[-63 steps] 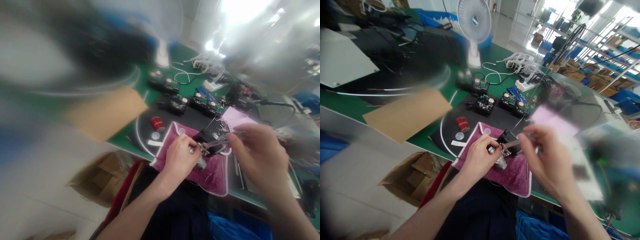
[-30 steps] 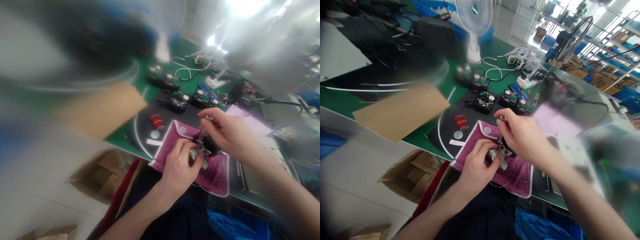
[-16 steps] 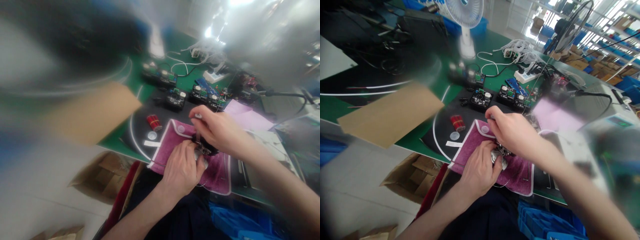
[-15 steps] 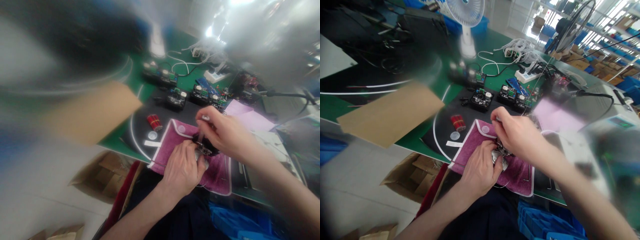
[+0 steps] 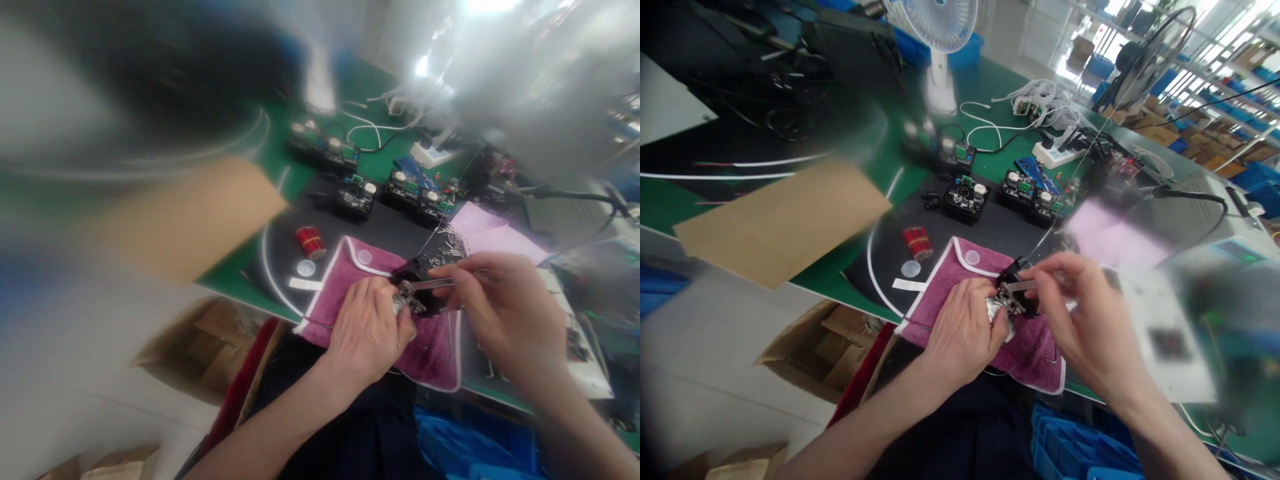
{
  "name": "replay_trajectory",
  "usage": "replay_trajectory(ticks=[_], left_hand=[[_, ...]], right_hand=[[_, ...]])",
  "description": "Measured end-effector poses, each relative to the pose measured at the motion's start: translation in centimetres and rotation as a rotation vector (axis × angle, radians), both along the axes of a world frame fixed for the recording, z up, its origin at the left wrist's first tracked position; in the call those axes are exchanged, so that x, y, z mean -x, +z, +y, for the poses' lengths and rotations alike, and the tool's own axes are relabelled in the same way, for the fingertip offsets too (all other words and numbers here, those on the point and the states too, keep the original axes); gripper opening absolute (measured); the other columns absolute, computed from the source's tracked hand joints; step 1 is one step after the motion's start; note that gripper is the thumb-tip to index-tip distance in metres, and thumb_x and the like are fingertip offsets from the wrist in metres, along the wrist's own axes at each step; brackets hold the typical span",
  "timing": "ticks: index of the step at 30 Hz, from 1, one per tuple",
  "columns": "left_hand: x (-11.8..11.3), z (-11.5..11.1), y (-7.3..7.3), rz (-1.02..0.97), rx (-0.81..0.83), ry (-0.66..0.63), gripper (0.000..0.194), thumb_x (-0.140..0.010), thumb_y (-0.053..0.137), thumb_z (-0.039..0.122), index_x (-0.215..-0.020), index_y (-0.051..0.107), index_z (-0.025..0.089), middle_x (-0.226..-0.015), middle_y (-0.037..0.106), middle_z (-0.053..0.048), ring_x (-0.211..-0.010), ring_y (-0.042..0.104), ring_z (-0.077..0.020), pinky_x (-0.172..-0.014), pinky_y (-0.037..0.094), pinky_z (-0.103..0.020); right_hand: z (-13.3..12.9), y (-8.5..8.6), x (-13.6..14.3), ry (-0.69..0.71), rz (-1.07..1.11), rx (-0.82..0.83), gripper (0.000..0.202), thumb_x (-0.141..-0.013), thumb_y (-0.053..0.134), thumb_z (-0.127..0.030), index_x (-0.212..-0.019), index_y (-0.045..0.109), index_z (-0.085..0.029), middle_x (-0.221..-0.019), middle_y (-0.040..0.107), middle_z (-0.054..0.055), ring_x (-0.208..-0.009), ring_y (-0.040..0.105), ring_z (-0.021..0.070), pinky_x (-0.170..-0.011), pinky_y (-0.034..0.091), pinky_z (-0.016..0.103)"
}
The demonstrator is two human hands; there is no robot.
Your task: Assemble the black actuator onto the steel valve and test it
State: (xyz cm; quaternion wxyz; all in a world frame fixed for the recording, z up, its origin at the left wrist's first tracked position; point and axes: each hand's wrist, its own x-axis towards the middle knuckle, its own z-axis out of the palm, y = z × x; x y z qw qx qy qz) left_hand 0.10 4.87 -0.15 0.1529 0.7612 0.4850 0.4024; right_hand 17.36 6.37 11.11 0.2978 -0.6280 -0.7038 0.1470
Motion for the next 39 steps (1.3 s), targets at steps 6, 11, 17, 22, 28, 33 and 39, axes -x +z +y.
replay_trajectory(ticks=[6,11,17,22,28,33,39], left_hand=[[0.8,-0.4,0.7,0.089,-0.135,-0.107,0.024,-0.100,0.057,0.029,-0.115,0.060,0.011,-0.121,0.063,-0.014,-0.121,0.057,-0.0306,-0.113,0.046,-0.049],[1.9,-0.5,1.8,0.232,-0.127,-0.194,0.049,-0.101,0.054,0.051,-0.126,0.060,0.010,-0.124,0.061,-0.017,-0.124,0.057,-0.0327,-0.119,0.042,-0.052],[1.5,-0.9,2.2,0.445,-0.126,-0.148,0.056,-0.095,0.067,0.050,-0.131,0.056,0.009,-0.131,0.058,-0.022,-0.129,0.055,-0.0367,-0.117,0.043,-0.053],[1.2,0.4,2.0,0.469,-0.220,-0.164,0.029,-0.095,0.066,0.040,-0.105,0.059,0.014,-0.101,0.060,-0.012,-0.099,0.061,-0.0309,-0.094,0.053,-0.046],[1.5,2.5,1.0,0.424,-0.379,-0.271,0.026,-0.093,0.067,0.040,-0.100,0.059,0.016,-0.091,0.057,-0.009,-0.085,0.060,-0.0282,-0.075,0.052,-0.041],[1.3,2.7,0.4,0.412,-0.409,-0.255,0.023,-0.095,0.059,0.042,-0.095,0.059,0.018,-0.087,0.056,-0.008,-0.079,0.059,-0.0279,-0.066,0.049,-0.040],[1.2,2.7,0.4,0.407,-0.438,-0.240,0.015,-0.094,0.057,0.033,-0.090,0.059,0.019,-0.082,0.053,-0.007,-0.076,0.057,-0.0260,-0.065,0.047,-0.039]], right_hand=[[3.8,1.2,1.9,0.200,-0.134,0.001,0.024,-0.103,0.057,-0.039,-0.121,0.060,-0.024,-0.085,0.078,0.002,-0.066,0.074,0.0173,-0.062,0.054,0.027],[6.6,1.3,4.3,0.316,-0.375,-0.007,0.024,-0.104,0.052,-0.030,-0.126,0.060,-0.022,-0.087,0.079,0.002,-0.065,0.073,0.0186,-0.064,0.048,0.028],[8.2,0.0,6.3,0.430,-0.513,0.072,0.028,-0.106,0.047,-0.028,-0.131,0.058,-0.021,-0.097,0.078,0.007,-0.079,0.074,0.0227,-0.071,0.045,0.029],[7.6,-0.5,5.6,0.395,-0.304,0.073,0.023,-0.108,0.041,-0.032,-0.123,0.056,-0.023,-0.085,0.073,0.001,-0.069,0.066,0.0166,-0.069,0.042,0.027],[6.7,0.8,5.0,0.375,-0.156,0.098,0.022,-0.107,0.046,-0.039,-0.113,0.060,-0.023,-0.079,0.067,-0.002,-0.063,0.059,0.0125,-0.066,0.038,0.024],[6.7,1.5,5.5,0.333,-0.305,0.028,0.035,-0.108,0.044,-0.050,-0.107,0.065,-0.022,-0.077,0.068,0.000,-0.066,0.062,0.0153,-0.066,0.037,0.026],[5.7,1.7,4.2,0.336,-0.447,-0.068,0.027,-0.109,0.046,-0.042,-0.111,0.064,-0.021,-0.084,0.074,0.003,-0.070,0.066,0.0178,-0.066,0.038,0.027]])
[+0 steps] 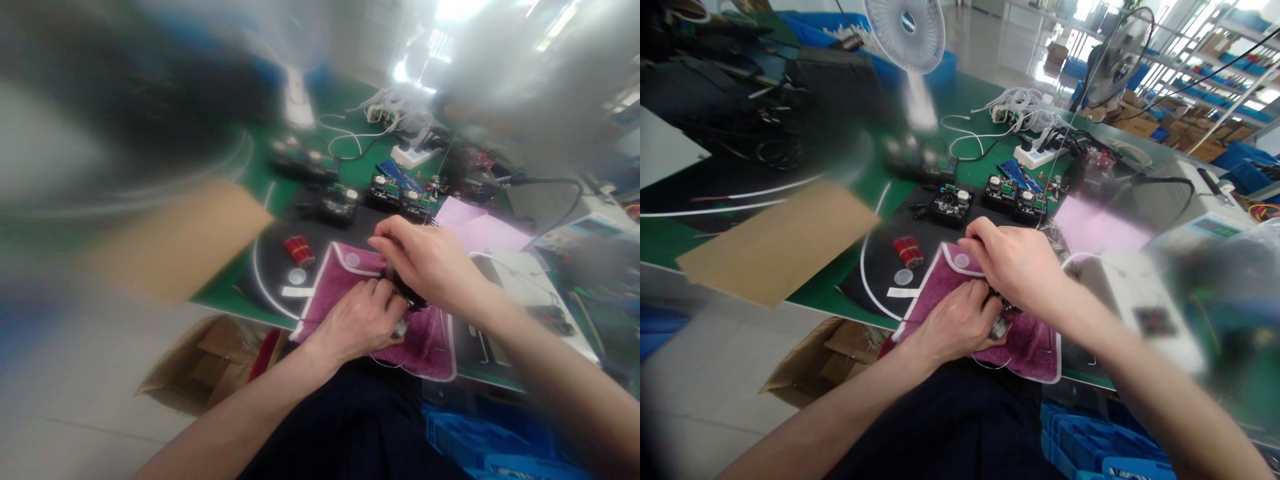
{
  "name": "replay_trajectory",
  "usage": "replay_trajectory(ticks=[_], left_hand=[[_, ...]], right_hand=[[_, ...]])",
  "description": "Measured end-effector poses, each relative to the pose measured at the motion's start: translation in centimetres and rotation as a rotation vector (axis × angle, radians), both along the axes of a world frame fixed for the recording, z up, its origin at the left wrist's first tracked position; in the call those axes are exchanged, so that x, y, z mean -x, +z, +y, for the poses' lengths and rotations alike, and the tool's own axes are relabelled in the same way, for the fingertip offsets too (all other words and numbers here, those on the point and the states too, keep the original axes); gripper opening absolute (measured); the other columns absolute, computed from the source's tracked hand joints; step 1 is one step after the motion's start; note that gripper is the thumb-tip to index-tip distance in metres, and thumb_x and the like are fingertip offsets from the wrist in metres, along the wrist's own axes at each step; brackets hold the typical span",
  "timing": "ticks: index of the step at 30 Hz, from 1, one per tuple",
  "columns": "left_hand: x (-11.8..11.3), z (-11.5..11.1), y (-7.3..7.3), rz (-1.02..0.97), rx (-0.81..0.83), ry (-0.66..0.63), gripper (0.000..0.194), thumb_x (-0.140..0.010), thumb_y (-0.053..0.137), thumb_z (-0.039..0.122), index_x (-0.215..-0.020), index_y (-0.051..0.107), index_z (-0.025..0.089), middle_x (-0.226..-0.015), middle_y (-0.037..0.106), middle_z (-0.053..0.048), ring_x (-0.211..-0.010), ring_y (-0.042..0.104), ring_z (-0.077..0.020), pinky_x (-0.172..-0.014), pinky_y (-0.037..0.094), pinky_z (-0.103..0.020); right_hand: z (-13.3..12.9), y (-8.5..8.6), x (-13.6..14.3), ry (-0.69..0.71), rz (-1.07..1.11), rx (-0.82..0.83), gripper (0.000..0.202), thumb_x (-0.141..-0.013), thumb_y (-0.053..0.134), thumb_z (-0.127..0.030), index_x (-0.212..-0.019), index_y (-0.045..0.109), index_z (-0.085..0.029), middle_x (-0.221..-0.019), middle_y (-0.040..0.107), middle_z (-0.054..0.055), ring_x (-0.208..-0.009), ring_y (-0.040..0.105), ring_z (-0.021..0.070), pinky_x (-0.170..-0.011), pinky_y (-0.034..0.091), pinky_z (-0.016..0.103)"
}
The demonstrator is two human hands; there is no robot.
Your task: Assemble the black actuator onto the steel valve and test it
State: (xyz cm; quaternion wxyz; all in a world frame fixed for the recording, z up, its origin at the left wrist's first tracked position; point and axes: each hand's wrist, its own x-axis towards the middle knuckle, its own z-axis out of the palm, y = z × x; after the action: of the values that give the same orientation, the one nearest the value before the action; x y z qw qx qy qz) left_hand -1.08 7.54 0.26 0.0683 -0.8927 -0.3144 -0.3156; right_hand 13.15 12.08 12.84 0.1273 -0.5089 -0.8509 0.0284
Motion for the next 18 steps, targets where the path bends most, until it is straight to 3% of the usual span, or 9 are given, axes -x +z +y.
replay_trajectory(ticks=[6,13,18], left_hand=[[0.0,0.1,-0.1,0.023,-0.013,-0.033,0.017,-0.096,0.058,0.035,-0.090,0.058,0.019,-0.081,0.053,-0.006,-0.074,0.056,-0.0257,-0.064,0.047,-0.039],[0.6,0.0,0.0,0.019,0.087,-0.005,0.032,-0.092,0.064,0.048,-0.098,0.062,0.016,-0.085,0.057,-0.008,-0.076,0.060,-0.0271,-0.062,0.051,-0.040],[0.3,-0.8,0.5,-0.029,0.108,0.033,0.042,-0.090,0.068,0.049,-0.105,0.062,0.011,-0.091,0.064,-0.013,-0.081,0.066,-0.0287,-0.062,0.055,-0.040]], right_hand=[[-1.8,-0.4,-1.3,-0.034,0.094,-0.045,0.023,-0.109,0.047,-0.039,-0.109,0.061,-0.021,-0.080,0.072,0.002,-0.065,0.065,0.0158,-0.062,0.038,0.026],[-2.0,-1.8,0.1,-0.115,0.418,0.062,0.022,-0.109,0.044,-0.040,-0.107,0.059,-0.023,-0.077,0.069,-0.002,-0.068,0.064,0.0131,-0.067,0.042,0.024],[-1.5,-2.2,1.0,-0.039,0.532,0.137,0.023,-0.108,0.048,-0.041,-0.105,0.062,-0.023,-0.084,0.070,-0.001,-0.073,0.064,0.0123,-0.071,0.043,0.023]])
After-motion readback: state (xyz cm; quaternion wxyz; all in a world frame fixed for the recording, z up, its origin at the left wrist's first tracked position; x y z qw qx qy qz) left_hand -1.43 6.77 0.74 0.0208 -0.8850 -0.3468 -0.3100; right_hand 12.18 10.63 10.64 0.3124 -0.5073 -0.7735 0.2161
